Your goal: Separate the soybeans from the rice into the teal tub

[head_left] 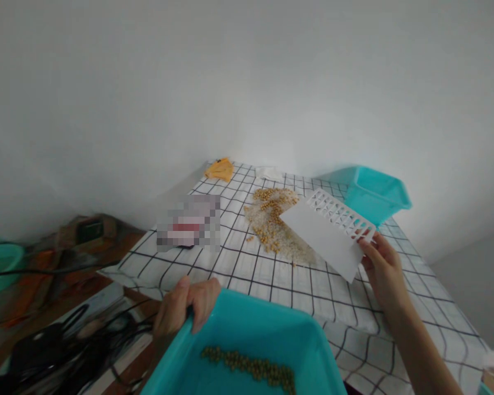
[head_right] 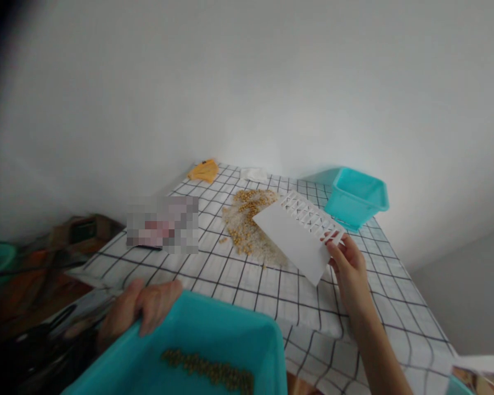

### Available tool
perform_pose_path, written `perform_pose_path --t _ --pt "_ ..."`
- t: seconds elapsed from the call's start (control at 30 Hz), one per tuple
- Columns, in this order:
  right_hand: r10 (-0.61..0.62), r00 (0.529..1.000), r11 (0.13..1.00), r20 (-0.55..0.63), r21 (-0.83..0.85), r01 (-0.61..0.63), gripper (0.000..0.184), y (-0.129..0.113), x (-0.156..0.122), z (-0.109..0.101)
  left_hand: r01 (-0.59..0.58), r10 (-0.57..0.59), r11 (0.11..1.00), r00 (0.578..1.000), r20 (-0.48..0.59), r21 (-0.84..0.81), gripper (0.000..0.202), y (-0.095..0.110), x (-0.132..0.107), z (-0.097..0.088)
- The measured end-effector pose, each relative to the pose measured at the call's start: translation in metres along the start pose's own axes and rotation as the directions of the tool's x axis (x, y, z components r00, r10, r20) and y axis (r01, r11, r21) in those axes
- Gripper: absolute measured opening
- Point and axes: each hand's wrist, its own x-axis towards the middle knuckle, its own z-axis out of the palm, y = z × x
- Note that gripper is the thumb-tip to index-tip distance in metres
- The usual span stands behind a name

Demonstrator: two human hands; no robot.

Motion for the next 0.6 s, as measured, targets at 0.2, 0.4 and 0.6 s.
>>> perform_pose_path --t 0.2,0.4,0.6 --pt "-0.008 0.998 1.000 -0.062 0.025 0.010 0.031 0.006 0.005 -0.008 -0.049 0.058 0.989 0.996 0.062 -0.142 0.070 0.011 0.000 0.010" --pt "0.026 0.984 0.996 -0.175 0.090 -0.011 0.023 0.011 0.008 -0.009 0.012 -0.014 1.000 0.992 -0.122 -0.013 0.068 0.011 -0.013 0.030" --pt "0.107 0.971 0.987 -0.214 0.140 -0.078 0.023 0.004 0.004 -0.014 0.096 -0.100 0.992 0.994 -0.052 -0.076 0.074 0.005 -0.014 0.015"
